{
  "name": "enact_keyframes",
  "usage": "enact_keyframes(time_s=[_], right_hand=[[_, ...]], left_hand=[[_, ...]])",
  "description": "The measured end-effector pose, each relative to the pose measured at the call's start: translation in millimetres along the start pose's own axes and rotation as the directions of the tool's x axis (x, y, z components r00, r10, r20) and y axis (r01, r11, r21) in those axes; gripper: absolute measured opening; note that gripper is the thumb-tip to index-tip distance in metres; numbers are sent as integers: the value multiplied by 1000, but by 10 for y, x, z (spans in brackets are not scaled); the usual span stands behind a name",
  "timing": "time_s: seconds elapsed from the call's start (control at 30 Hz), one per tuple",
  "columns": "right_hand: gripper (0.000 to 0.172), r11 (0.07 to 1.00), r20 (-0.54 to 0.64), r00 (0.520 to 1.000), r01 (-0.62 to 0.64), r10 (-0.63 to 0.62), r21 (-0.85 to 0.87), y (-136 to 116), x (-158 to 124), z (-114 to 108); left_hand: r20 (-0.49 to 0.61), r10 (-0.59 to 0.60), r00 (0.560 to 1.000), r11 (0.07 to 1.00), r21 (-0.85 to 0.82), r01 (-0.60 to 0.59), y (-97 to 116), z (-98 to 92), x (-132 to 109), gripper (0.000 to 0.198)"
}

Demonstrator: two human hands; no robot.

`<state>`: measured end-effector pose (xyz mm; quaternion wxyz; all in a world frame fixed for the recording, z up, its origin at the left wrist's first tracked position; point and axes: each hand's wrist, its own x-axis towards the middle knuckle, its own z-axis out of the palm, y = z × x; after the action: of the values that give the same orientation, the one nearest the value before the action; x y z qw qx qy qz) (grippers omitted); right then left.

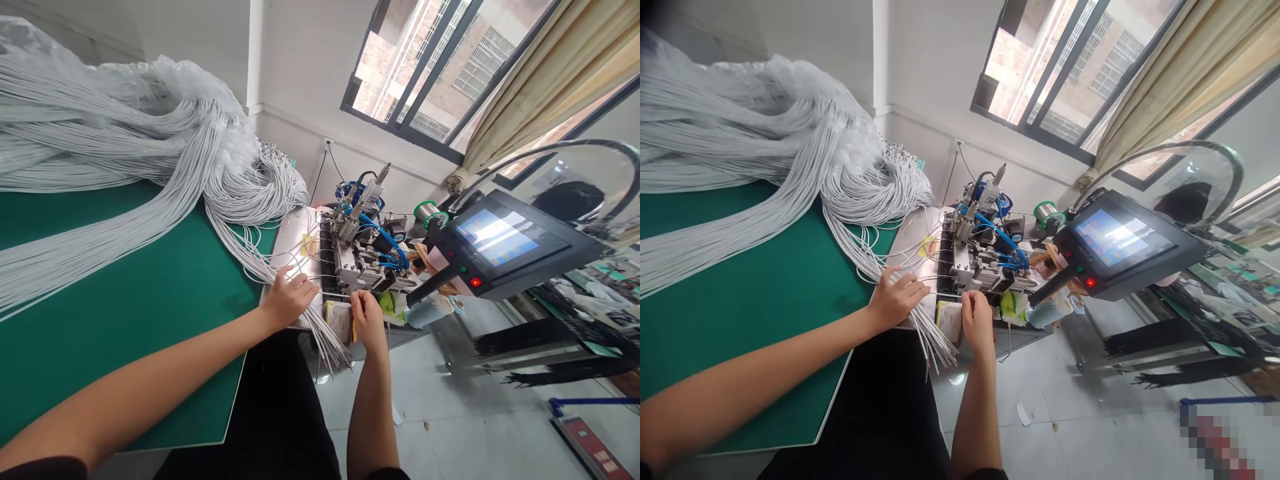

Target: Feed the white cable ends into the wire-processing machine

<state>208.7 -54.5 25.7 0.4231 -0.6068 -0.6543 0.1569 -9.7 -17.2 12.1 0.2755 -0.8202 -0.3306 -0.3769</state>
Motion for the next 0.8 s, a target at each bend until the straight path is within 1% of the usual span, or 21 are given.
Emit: enact_keyframes(time_s=[0.1, 0.2, 0.33, 0.47, 0.57, 0.67, 0.8], right_hand=[[24, 1000, -15, 1000, 23, -23, 18, -36, 51, 47], [24, 990, -17, 999, 30, -28, 136, -84, 64, 96], [23, 953, 11, 999, 38, -43, 302, -146, 65, 146], [21, 926, 22, 999, 31, -42, 375, -148, 78, 132], [21, 929, 22, 1000, -27, 21, 368, -57, 98, 70], [23, 954, 31, 996, -85, 79, 287, 87, 126, 21], [25, 971, 28, 993, -117, 113, 211, 272, 165, 48]], left_hand=[[19, 23, 1000, 999, -34, -22, -13, 14, -21, 20], [29, 72, 997, 993, -94, -69, -50, 20, -40, 18], [34, 157, 987, 979, -139, -150, -92, 19, -35, 16], [64, 172, 983, 975, -156, -160, -98, 27, -13, 17], [97, 164, 982, 976, -164, -146, -89, 39, -1, 19], [120, 132, 984, 981, -160, -112, -79, 52, 8, 25], [132, 94, 987, 983, -166, -72, -69, 89, 7, 30]])
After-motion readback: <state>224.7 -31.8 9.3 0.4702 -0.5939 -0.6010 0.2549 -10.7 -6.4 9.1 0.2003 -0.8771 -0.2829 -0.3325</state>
